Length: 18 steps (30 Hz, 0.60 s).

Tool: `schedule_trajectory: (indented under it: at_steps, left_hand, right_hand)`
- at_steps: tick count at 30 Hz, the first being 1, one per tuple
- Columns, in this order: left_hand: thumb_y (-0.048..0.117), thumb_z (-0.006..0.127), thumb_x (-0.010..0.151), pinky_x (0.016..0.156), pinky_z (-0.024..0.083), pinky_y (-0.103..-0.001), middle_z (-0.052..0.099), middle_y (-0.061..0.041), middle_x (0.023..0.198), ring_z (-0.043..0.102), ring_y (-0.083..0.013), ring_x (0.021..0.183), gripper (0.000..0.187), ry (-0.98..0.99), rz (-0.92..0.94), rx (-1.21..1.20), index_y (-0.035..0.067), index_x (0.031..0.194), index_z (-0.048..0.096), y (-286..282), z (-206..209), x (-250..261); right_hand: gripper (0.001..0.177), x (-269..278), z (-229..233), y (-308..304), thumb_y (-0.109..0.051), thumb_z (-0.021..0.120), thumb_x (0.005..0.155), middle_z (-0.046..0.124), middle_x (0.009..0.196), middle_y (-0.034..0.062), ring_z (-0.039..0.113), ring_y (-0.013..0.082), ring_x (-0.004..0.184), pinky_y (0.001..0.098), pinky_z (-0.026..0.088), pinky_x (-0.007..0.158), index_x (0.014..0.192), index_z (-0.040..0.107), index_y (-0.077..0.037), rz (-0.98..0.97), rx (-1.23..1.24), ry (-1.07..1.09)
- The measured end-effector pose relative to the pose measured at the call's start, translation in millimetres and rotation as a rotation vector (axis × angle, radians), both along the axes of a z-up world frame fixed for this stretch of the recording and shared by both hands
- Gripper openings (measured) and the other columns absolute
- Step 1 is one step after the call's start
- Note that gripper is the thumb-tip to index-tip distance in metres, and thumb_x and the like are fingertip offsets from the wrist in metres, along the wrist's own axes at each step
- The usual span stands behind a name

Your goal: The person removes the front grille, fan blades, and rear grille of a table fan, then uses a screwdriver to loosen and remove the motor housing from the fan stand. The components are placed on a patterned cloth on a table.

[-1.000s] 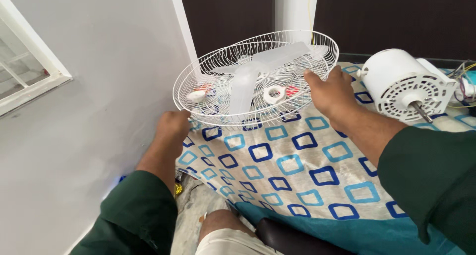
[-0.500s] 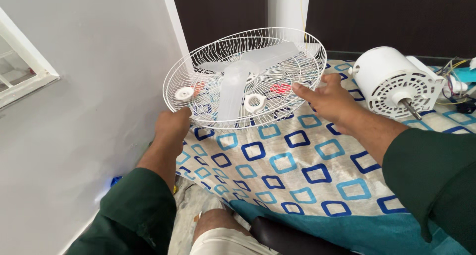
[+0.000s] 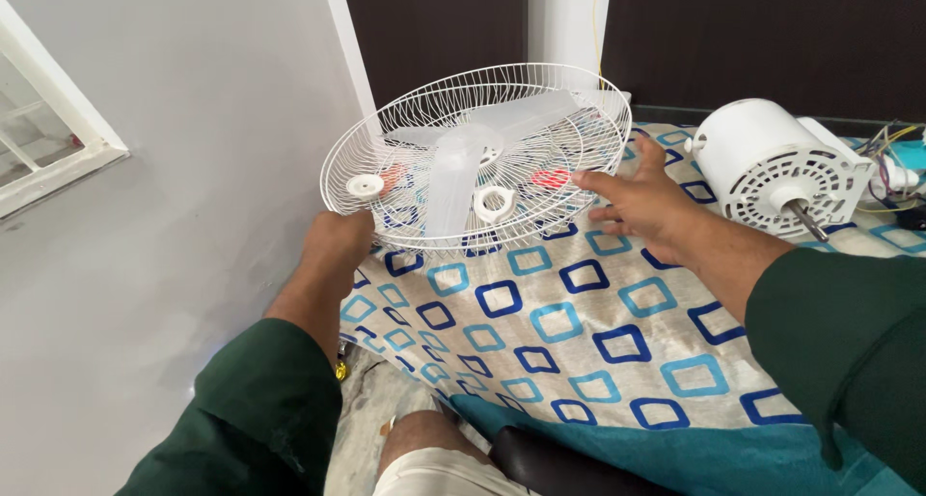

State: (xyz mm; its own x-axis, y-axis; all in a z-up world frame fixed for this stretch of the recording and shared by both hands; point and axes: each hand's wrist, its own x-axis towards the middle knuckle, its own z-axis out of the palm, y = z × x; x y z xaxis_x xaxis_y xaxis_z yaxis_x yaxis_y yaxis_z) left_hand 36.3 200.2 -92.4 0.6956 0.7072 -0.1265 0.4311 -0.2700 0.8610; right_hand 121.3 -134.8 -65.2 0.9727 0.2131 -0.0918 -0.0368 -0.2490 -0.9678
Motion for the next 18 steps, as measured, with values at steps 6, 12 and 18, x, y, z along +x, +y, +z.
schedule_trajectory:
  at_steps: [6, 12, 18]
  left_hand:
    - [0.029, 0.079, 0.080, 0.077, 0.059, -0.042, 0.067, -0.027, 0.110, 0.070, -0.0348, 0.099, 0.071, -0.162, 0.064, 0.305, -0.012, 0.127, 0.046, 10, -4, 2]
    - [0.032, 0.078, 0.085, 0.094, 0.055, -0.044, 0.072, -0.025, 0.115, 0.069, -0.0398, 0.110, 0.052, 0.105, -0.076, 0.602, -0.005, 0.119, 0.067, 21, 0, 10]
    - [0.029, 0.082, 0.078, 0.088, 0.057, -0.043, 0.072, -0.025, 0.111, 0.071, -0.0375, 0.104, 0.058, 0.005, 0.043, 0.482, -0.008, 0.119, 0.063, 26, 4, 6]
  right_hand:
    - [0.106, 11, 12, 1, -0.028, 0.074, 0.080, 0.038, 0.157, 0.0217, 0.054, 0.0365, 0.137, 0.0513, 0.052, 0.103, 0.162, 0.007, -0.024, -0.004, -0.113, -0.070]
    - [0.090, 11, 8, -6, -0.045, 0.072, 0.087, 0.028, 0.165, 0.0182, 0.044, 0.0356, 0.140, 0.0560, 0.052, 0.102, 0.160, 0.024, -0.022, -0.010, -0.298, -0.136]
    - [0.093, 8, -1, -9, -0.052, 0.071, 0.086, 0.037, 0.158, 0.0200, 0.062, 0.0339, 0.129, 0.0510, 0.054, 0.101, 0.159, 0.020, -0.024, 0.012, -0.306, -0.098]
